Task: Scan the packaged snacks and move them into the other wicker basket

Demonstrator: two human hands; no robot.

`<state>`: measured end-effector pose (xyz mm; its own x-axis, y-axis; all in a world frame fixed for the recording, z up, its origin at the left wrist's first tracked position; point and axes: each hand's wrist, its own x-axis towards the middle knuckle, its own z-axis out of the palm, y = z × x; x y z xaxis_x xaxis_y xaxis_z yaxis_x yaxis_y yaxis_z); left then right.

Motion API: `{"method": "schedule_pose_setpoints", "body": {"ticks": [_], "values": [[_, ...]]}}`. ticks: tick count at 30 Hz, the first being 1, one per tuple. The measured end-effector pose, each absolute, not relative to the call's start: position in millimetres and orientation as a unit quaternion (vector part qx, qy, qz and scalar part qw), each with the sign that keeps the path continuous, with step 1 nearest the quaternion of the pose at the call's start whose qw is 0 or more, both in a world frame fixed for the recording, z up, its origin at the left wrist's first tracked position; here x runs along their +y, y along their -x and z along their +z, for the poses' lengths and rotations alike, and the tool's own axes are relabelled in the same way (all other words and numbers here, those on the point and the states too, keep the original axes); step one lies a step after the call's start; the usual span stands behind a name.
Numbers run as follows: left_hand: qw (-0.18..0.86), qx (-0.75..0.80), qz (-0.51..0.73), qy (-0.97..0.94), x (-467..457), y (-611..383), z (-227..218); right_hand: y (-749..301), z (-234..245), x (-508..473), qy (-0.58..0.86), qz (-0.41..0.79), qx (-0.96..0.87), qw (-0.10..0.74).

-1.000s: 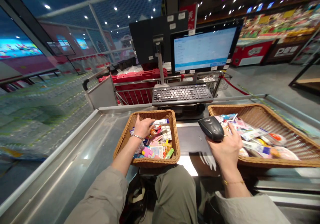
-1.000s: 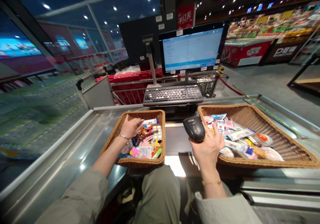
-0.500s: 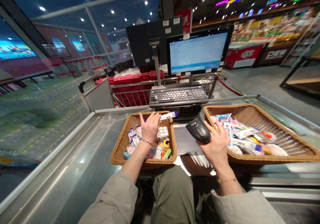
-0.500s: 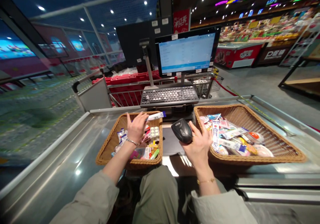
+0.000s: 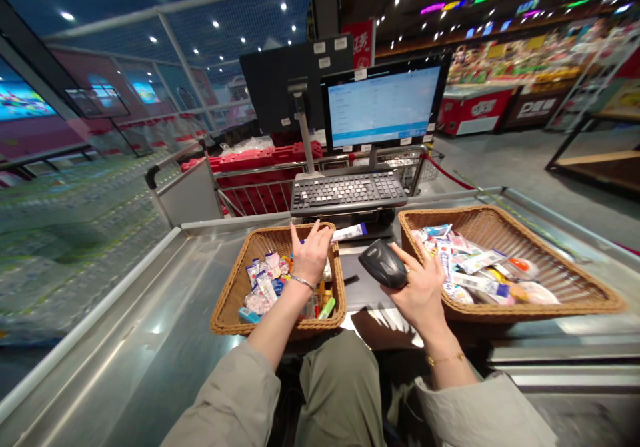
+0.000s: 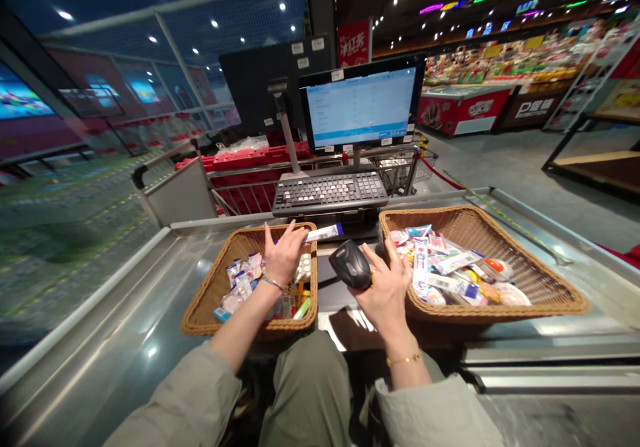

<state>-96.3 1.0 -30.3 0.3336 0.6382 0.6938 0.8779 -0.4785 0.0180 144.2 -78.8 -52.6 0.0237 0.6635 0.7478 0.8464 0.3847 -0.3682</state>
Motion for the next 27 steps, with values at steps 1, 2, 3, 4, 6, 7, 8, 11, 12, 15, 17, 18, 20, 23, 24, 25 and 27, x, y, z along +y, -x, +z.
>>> {"method": "schedule_pose_setpoints", "body": {"ticks": [1, 2, 3, 4, 6, 7, 8, 11, 12, 15, 17, 18, 20, 23, 24, 25, 27], "values": [[0.185, -0.474, -0.327, 0.796, 1.5, 95.8, -30.7, -144.2, -52.3, -78.8, 0.544, -0.100, -0.693, 0.462], [0.185, -0.473, -0.329, 0.796, 1.8, 95.5, -31.0, -144.3, -52.1, -78.8, 0.543, -0.101, -0.694, 0.462], [0.186, -0.473, -0.331, 0.795, 2.1, 95.3, -31.3, -144.3, -52.0, -78.7, 0.542, -0.103, -0.695, 0.462], [0.186, -0.473, -0.332, 0.795, 2.2, 95.3, -31.4, -144.3, -52.0, -78.6, 0.541, -0.105, -0.695, 0.462], [0.184, -0.474, -0.330, 0.795, 2.2, 95.3, -31.3, -144.2, -52.3, -78.6, 0.539, -0.110, -0.698, 0.459], [0.182, -0.475, -0.329, 0.796, 2.1, 95.3, -31.2, -144.2, -52.5, -78.7, 0.538, -0.111, -0.699, 0.458], [0.181, -0.476, -0.327, 0.796, 2.0, 95.3, -31.0, -144.2, -52.7, -78.8, 0.538, -0.112, -0.701, 0.456], [0.176, -0.482, -0.323, 0.795, 2.0, 94.9, -31.0, -144.3, -52.8, -79.1, 0.537, -0.111, -0.703, 0.453], [0.175, -0.483, -0.324, 0.795, 2.1, 94.7, -31.3, -144.4, -52.7, -79.1, 0.537, -0.110, -0.704, 0.452], [0.172, -0.482, -0.326, 0.795, 2.7, 94.3, -32.5, -144.6, -52.0, -79.1, 0.535, -0.104, -0.706, 0.451], [0.170, -0.483, -0.326, 0.794, 3.1, 94.3, -33.3, -144.6, -51.6, -79.0, 0.532, -0.104, -0.708, 0.453], [0.169, -0.485, -0.326, 0.794, 3.4, 94.4, -33.4, -144.6, -51.5, -79.0, 0.529, -0.106, -0.708, 0.455], [0.167, -0.487, -0.327, 0.793, 3.7, 94.3, -33.1, -144.6, -51.5, -78.9, 0.526, -0.110, -0.710, 0.455], [0.164, -0.487, -0.329, 0.792, 3.8, 93.6, -31.2, -145.1, -51.9, -78.8, 0.527, -0.108, -0.711, 0.452], [0.164, -0.487, -0.330, 0.792, 3.8, 93.1, -30.4, -145.5, -52.0, -78.8, 0.529, -0.108, -0.709, 0.453], [0.164, -0.488, -0.331, 0.790, 3.7, 92.4, -29.6, -146.2, -52.2, -78.8, 0.530, -0.109, -0.706, 0.456], [0.166, -0.489, -0.333, 0.789, 3.6, 90.7, -28.0, -148.0, -52.2, -78.9, 0.536, -0.113, -0.697, 0.463]]}}
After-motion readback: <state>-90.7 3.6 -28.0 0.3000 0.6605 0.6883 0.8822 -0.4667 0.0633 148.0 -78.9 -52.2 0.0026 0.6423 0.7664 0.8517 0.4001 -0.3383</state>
